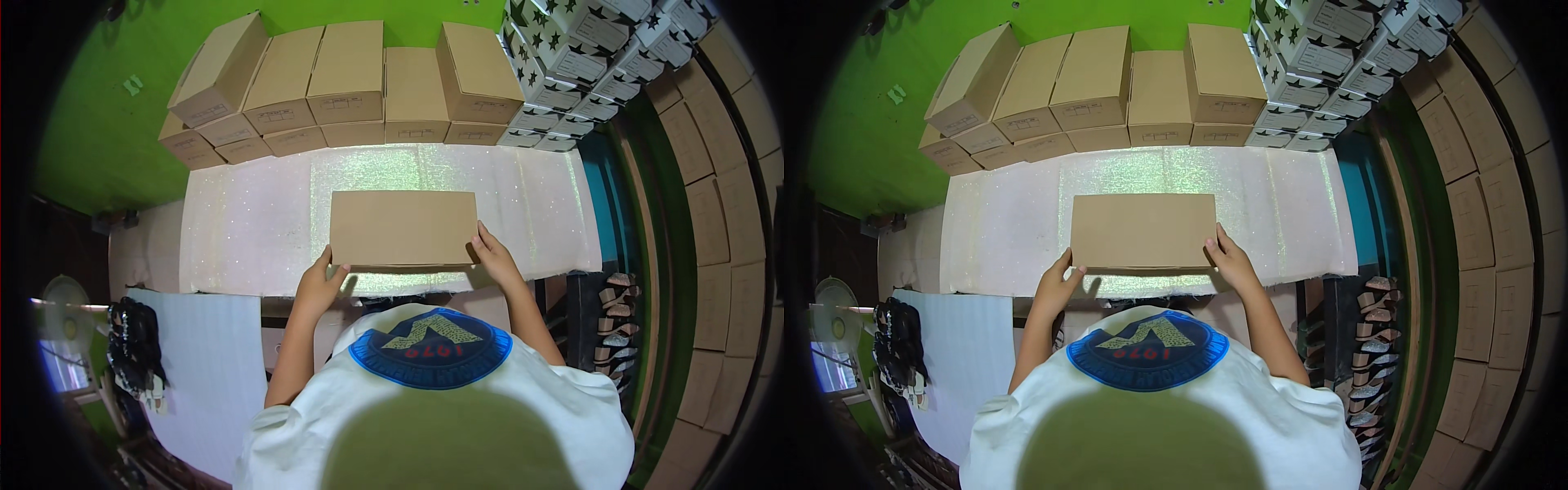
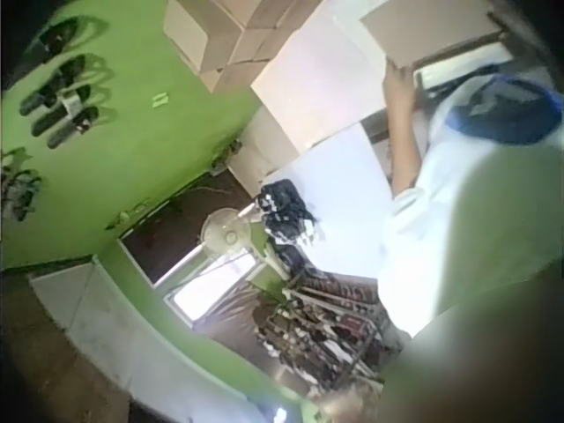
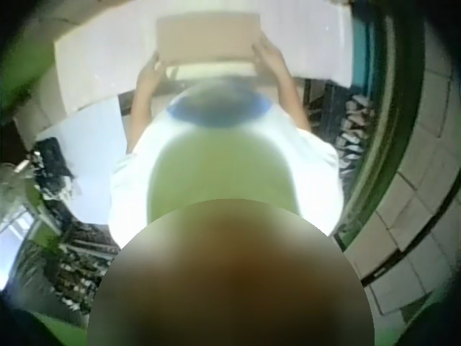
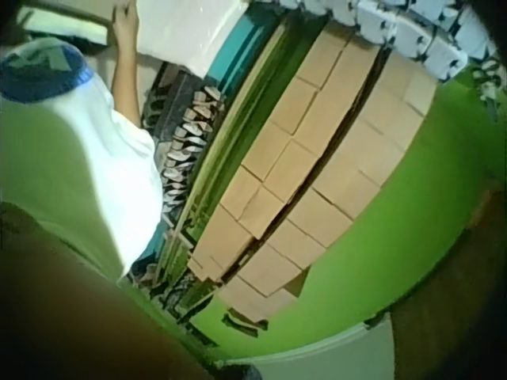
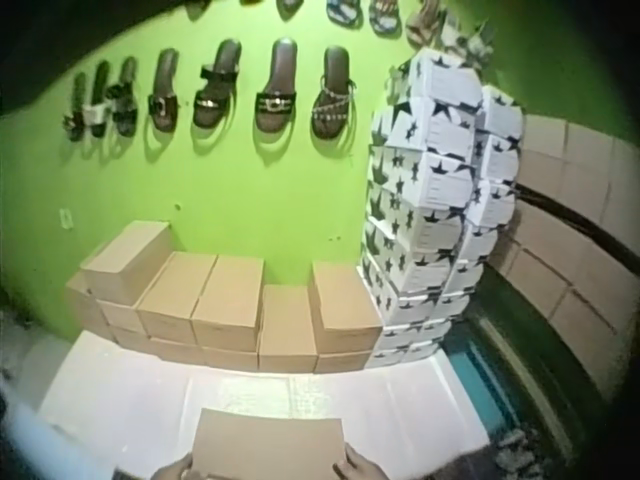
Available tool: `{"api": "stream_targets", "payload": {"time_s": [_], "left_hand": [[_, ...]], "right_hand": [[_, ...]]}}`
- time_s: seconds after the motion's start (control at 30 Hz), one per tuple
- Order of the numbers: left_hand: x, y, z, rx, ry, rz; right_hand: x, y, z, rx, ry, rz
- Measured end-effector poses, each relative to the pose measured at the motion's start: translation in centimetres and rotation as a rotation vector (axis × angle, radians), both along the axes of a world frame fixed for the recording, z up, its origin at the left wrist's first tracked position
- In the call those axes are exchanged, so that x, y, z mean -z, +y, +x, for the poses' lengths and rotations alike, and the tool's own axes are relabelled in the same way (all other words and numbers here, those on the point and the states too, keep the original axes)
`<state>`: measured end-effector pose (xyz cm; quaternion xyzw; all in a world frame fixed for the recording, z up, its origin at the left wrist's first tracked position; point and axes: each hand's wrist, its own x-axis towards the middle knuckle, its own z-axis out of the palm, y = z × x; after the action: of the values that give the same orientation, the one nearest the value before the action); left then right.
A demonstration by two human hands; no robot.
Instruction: Packing pairs of sandals into cardboard boxes with packing paper and stacking them on a shelf.
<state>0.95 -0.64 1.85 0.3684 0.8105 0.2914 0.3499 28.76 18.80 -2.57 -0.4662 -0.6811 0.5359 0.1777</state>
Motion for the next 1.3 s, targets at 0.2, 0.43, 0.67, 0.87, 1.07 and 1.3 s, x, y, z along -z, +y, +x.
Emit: {"api": "stream_targets", "payload": {"time_s": [0.2,0.43,0.67,0.87,1.07,1.3], "left_hand": [[3.3,-1.7,-0.2,-0.242,-0.379,0.312],[0.3,1.1,-2.2,-0.380,-0.484,0.613],[1.0,7.8,-2.5,-0.065,0.321,0.540],[2.5,8.2,-2.0,0.123,0.547,-0.085],[4.0,7.6,-3.0,0.150,0.613,-0.039],[3.1,5.2,-4.5,0.042,0.651,0.141]], "right_hand": [[-2.0,-0.9,-0.6,0.079,0.244,-0.293],[-3.9,1.2,-1.1,0.286,0.518,-0.361],[-1.1,4.5,-5.9,0.033,-0.040,0.414],[0.9,3.5,-6.7,0.003,-0.395,0.493],[0.9,3.8,-6.4,0.104,-0.340,0.678],[0.1,4.4,-3.6,0.214,-0.168,0.542]]}}
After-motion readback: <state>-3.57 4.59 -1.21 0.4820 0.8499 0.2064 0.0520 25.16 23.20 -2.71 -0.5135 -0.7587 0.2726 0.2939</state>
